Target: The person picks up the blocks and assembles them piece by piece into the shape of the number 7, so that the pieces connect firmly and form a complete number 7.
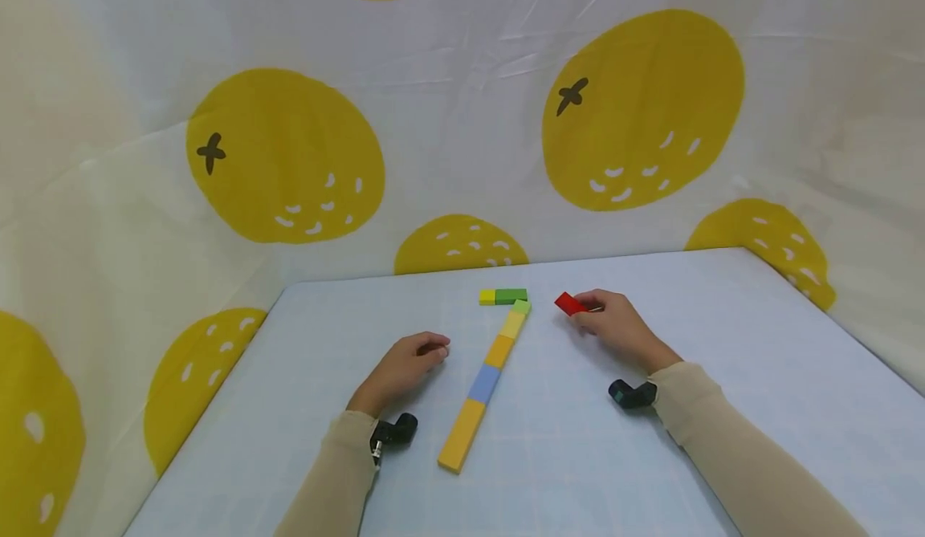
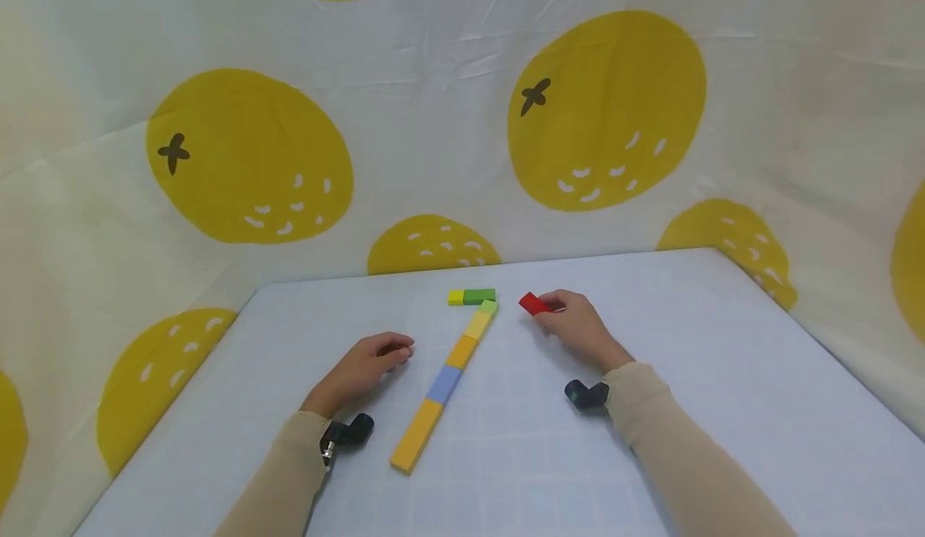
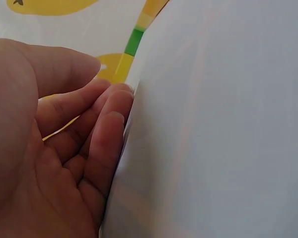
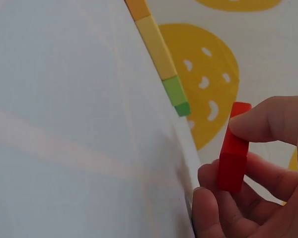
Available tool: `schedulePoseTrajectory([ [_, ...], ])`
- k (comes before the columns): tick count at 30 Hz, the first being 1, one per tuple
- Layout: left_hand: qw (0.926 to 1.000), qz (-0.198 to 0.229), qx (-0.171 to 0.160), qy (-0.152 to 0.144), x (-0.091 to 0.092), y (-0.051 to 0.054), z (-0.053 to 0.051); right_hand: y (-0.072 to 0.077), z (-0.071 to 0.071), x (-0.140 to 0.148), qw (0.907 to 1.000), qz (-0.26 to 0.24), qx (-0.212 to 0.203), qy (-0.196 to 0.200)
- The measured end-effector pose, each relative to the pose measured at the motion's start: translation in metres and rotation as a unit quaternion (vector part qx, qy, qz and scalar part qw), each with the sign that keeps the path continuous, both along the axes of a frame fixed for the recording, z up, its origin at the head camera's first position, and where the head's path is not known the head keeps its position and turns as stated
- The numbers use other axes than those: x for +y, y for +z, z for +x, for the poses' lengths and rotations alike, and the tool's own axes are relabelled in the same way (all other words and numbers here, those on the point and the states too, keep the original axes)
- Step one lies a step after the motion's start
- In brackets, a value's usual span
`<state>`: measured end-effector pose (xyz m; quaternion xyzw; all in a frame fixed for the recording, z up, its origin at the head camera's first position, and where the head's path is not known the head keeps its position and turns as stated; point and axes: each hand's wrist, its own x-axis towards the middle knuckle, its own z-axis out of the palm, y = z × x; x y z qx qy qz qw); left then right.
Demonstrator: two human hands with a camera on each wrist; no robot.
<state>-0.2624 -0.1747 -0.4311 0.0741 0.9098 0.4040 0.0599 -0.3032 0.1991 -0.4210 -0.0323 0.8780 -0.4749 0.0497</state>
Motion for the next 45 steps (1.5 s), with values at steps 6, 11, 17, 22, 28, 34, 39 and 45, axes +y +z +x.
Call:
schedulePoseTrajectory([
  [6,1.0000,-0.002,0.003,0.007,0.000,-0.003,-0.002,0.002,-0.003,-0.006,0.9985,-0.045,-0.026,-0.015],
  [11,1.0000,-0.001,0.002,0.006,0.000,-0.003,0.001,0.002,-0.002,-0.013,0.9979,-0.057,-0.028,-0.014],
  [17,1.0000,0.000,0.001,0.008,0.001,0.000,0.003,0.003,-0.007,-0.025,0.9987,-0.050,-0.005,-0.005],
  [22,0.9998,0.003,-0.010,0.016,0.001,0.001,0.002,0.005,-0.008,-0.033,0.9992,-0.040,-0.008,-0.002],
  [28,0.9998,0.006,-0.005,0.017,0.001,0.000,0.002,0.007,-0.010,-0.037,0.9989,-0.046,-0.009,0.006],
  [34,0.9995,0.025,0.012,0.014,0.001,0.001,0.008,0.007,-0.013,-0.039,0.9983,-0.057,0.002,0.010],
  [39,0.9978,0.062,-0.002,0.024,-0.002,0.001,0.017,0.007,-0.017,-0.042,0.9974,-0.070,0.009,0.015],
  [45,0.9953,0.094,-0.019,0.010,-0.008,-0.001,0.024,0.010,-0.019,-0.045,0.9966,-0.058,0.035,0.046],
])
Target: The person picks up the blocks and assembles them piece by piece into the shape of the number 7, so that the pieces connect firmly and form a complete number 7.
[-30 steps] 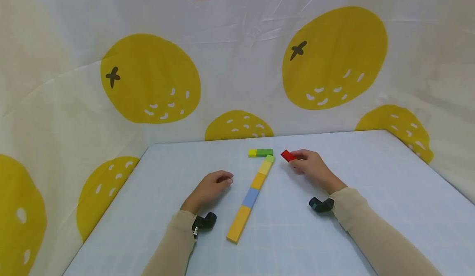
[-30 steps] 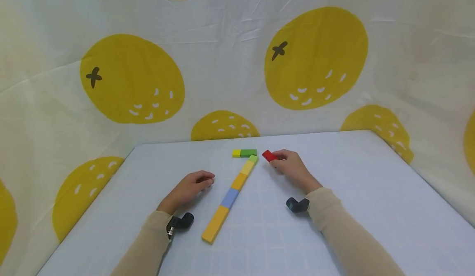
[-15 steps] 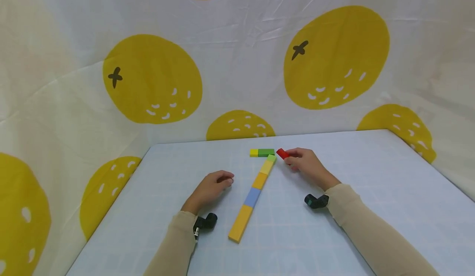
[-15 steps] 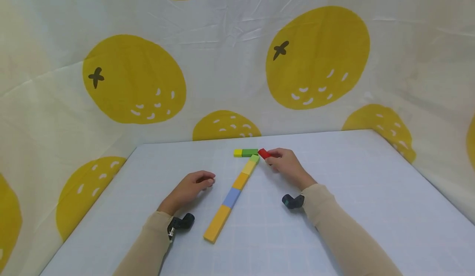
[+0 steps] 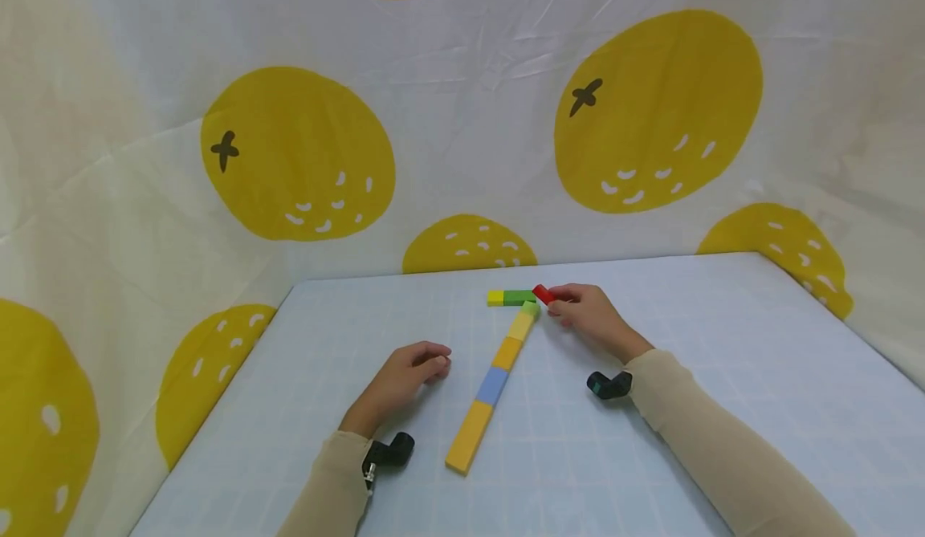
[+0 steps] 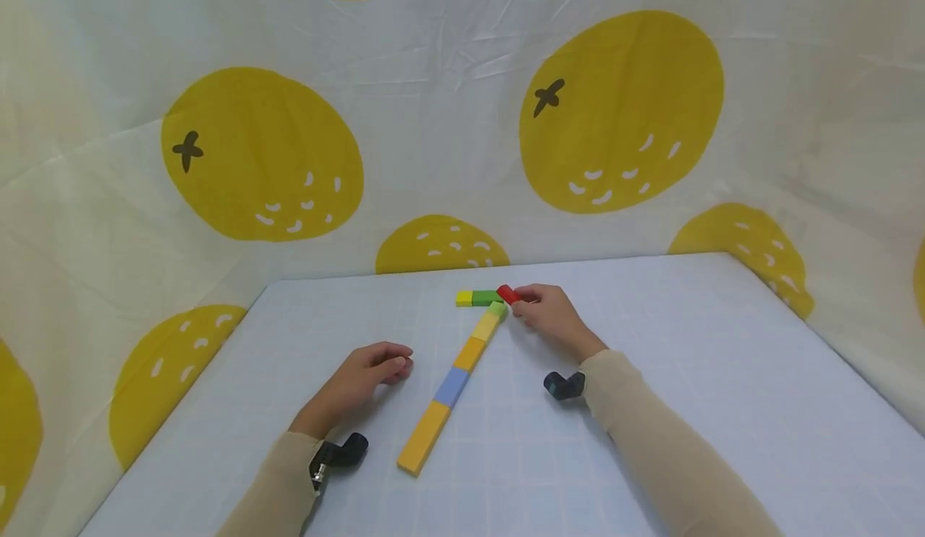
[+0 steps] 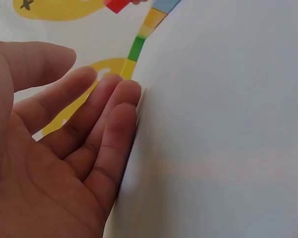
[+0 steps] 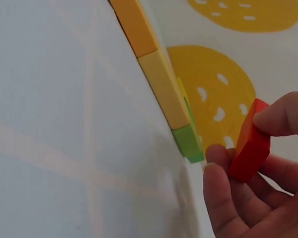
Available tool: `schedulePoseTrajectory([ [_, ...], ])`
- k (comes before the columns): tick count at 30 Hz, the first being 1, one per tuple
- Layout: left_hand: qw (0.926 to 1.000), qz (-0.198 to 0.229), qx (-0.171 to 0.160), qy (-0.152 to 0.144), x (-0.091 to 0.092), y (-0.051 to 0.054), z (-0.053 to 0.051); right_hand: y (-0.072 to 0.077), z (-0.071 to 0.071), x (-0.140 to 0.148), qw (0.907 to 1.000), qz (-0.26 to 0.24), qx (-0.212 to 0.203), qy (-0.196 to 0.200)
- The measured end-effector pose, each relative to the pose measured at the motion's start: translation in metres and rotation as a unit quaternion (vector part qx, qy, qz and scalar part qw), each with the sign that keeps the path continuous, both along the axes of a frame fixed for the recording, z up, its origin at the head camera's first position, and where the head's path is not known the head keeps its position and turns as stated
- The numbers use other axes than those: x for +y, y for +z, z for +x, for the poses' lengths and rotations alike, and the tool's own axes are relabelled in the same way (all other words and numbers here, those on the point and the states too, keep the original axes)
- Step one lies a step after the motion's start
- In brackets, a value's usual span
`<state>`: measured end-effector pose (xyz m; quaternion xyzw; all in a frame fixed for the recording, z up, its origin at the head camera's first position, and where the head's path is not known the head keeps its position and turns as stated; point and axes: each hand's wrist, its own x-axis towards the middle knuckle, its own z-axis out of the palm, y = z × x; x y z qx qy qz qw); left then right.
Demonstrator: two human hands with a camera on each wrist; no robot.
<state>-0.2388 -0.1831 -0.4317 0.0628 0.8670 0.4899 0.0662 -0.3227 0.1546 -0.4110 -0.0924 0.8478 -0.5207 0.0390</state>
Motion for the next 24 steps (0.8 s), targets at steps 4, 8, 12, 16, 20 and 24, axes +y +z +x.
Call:
schedulePoseTrajectory([
  [4,0.9997,0.022,-0.008,0.002,-0.002,0.001,0.006,0.003,-0.002,-0.003,0.9998,0.007,0.016,0.013],
  [8,0.9994,0.031,-0.012,0.004,-0.005,0.000,0.012,0.004,-0.005,-0.008,0.9996,0.013,0.018,0.016],
  [12,0.9997,0.024,-0.001,0.002,-0.010,-0.002,0.019,0.006,-0.010,-0.015,0.9990,0.024,0.029,0.023],
  [16,0.9996,0.019,0.022,-0.006,-0.015,-0.004,0.021,0.011,-0.015,-0.021,0.9987,0.030,0.030,0.027],
  [20,0.9987,0.032,0.036,-0.014,-0.015,-0.005,0.019,0.015,-0.020,-0.027,0.9991,0.025,0.015,0.030],
  [24,0.9978,0.044,0.037,-0.034,-0.015,-0.007,0.018,0.018,-0.023,-0.031,0.9991,0.022,0.007,0.034],
])
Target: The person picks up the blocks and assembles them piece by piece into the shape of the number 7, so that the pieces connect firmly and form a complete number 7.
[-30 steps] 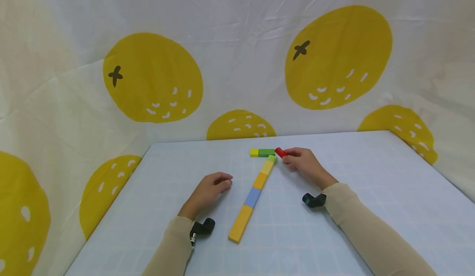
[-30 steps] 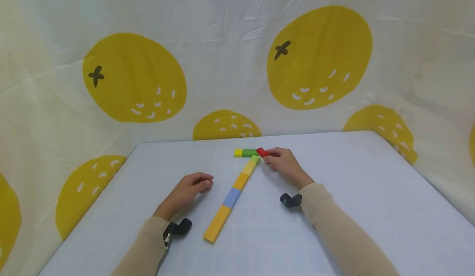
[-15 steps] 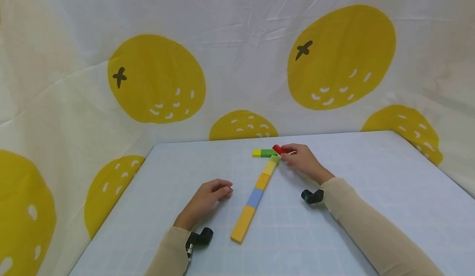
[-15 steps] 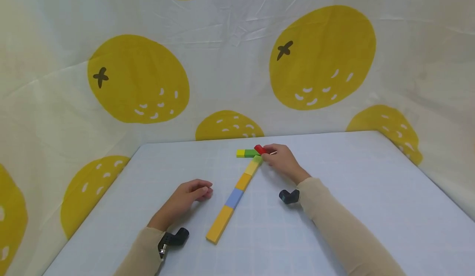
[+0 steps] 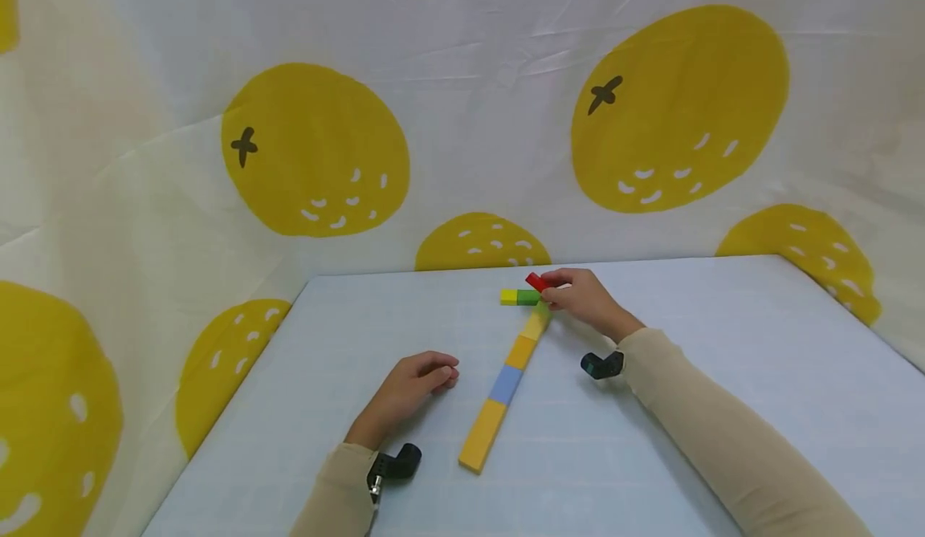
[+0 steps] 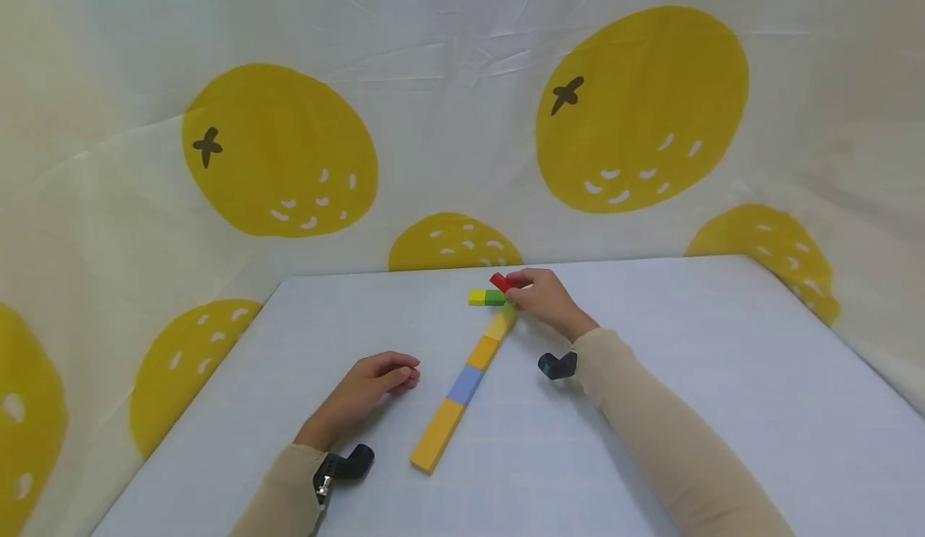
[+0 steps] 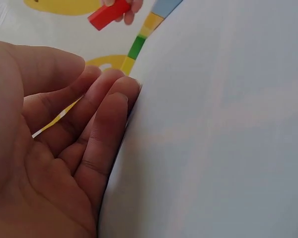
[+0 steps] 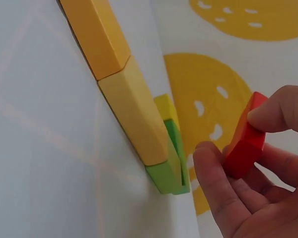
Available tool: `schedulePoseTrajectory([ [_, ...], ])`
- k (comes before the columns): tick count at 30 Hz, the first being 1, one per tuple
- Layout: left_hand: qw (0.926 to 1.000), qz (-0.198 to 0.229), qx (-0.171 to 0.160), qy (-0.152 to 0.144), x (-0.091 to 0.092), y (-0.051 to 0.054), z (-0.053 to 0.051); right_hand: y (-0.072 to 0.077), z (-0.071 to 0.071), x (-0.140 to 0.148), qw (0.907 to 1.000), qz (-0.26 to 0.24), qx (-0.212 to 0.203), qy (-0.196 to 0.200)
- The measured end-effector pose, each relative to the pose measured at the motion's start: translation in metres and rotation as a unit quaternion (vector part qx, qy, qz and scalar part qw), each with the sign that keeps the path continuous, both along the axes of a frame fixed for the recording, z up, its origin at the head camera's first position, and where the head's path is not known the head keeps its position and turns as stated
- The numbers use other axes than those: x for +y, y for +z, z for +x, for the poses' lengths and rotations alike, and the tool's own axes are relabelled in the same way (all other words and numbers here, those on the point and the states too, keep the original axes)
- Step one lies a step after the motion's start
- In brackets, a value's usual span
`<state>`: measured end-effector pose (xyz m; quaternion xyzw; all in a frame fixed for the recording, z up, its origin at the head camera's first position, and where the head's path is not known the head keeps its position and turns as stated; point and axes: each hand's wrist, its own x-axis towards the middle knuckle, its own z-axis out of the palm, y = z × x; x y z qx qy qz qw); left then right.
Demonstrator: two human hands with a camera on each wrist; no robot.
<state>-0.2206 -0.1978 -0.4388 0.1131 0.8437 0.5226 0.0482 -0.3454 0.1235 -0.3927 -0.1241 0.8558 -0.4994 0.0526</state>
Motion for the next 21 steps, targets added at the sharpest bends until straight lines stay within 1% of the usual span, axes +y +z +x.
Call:
schedulePoseTrajectory([
  [3,1.0000,-0.003,0.003,-0.009,0.003,-0.001,-0.001,0.003,-0.001,0.000,1.0000,0.003,0.002,0.002],
  [8,0.9997,-0.022,0.006,-0.002,0.005,-0.001,-0.003,0.008,-0.008,-0.003,1.0000,0.000,0.002,0.006],
  [10,0.9996,-0.029,0.006,-0.002,0.005,-0.002,-0.004,0.010,-0.011,-0.005,1.0000,0.002,-0.005,0.006],
  [15,0.9995,-0.031,0.007,-0.003,0.004,-0.002,-0.004,0.016,-0.016,-0.014,0.9995,0.002,-0.023,0.022],
  [18,0.9995,-0.030,0.007,-0.004,0.003,-0.002,-0.003,0.020,-0.017,-0.019,0.9994,0.006,-0.022,0.026],
  [21,0.9995,-0.029,0.007,-0.004,0.003,-0.002,-0.003,0.022,-0.017,-0.022,0.9994,0.012,-0.013,0.030],
])
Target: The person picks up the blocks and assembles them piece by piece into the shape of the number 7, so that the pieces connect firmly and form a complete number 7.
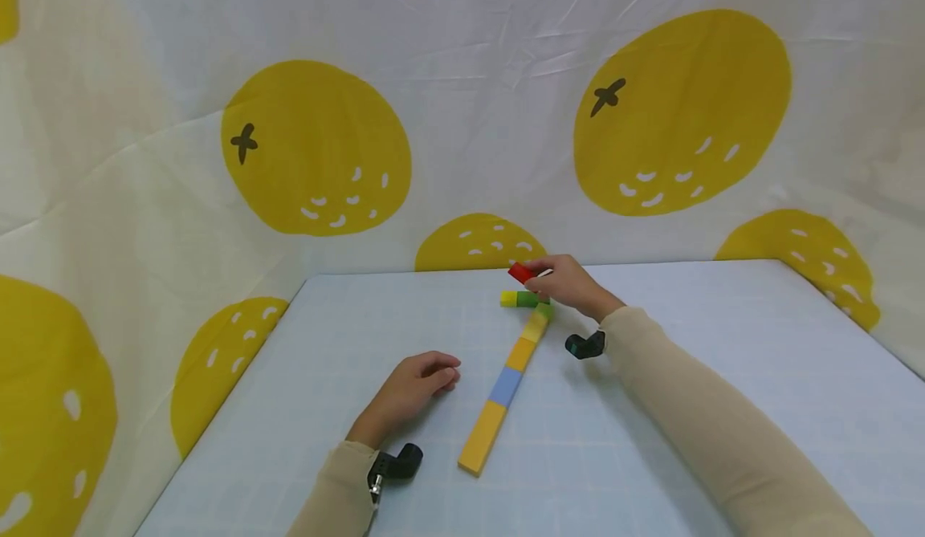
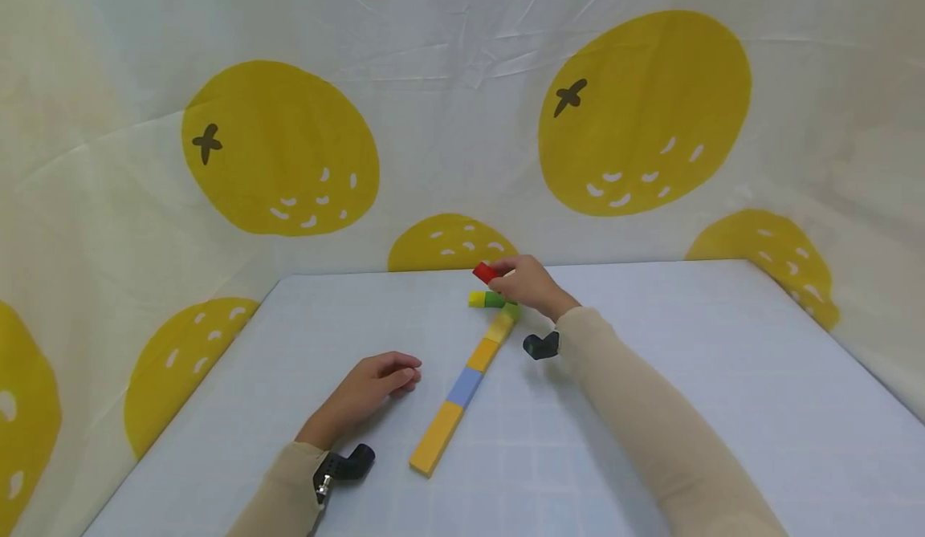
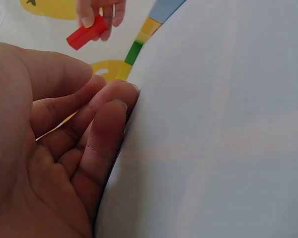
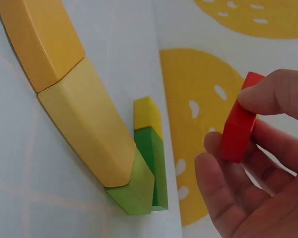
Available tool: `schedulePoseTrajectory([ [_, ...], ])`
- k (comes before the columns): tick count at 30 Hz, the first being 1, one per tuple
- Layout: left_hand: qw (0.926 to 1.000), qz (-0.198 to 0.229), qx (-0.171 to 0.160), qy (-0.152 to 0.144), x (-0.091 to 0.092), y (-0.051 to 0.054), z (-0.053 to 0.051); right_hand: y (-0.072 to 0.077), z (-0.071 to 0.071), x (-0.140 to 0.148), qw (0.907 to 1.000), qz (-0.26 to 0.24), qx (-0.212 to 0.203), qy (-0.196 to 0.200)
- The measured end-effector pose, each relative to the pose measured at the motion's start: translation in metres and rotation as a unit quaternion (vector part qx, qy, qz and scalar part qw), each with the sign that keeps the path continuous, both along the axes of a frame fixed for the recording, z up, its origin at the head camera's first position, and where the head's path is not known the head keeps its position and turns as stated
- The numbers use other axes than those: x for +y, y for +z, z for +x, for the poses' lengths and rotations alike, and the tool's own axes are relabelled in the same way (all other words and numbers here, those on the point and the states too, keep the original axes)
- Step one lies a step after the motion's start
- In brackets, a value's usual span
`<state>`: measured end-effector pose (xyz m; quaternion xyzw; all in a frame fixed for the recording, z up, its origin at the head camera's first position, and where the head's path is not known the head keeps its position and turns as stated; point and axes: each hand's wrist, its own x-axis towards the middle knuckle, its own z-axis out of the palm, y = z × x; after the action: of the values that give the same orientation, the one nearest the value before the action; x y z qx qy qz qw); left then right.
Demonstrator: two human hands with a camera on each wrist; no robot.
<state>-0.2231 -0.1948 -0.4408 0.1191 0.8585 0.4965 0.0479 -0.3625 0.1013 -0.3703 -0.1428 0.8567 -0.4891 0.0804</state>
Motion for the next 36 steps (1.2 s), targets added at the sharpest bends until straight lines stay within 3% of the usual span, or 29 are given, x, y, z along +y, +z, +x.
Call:
schedulePoseTrajectory([
  [8,0.9999,-0.010,-0.003,0.008,0.000,0.004,0.003,0.001,-0.004,-0.009,1.0000,0.001,0.000,0.008],
  [16,0.9997,-0.017,-0.009,0.012,0.001,0.004,0.003,-0.006,-0.010,-0.014,0.9998,-0.003,-0.005,-0.018],
  [24,0.9997,-0.018,-0.006,0.014,0.000,0.002,0.003,-0.011,-0.013,-0.023,0.9995,0.008,0.031,0.001],
  [36,0.9996,-0.027,-0.007,0.012,0.005,0.002,0.000,-0.014,-0.016,-0.027,0.9989,0.028,0.038,0.004],
])
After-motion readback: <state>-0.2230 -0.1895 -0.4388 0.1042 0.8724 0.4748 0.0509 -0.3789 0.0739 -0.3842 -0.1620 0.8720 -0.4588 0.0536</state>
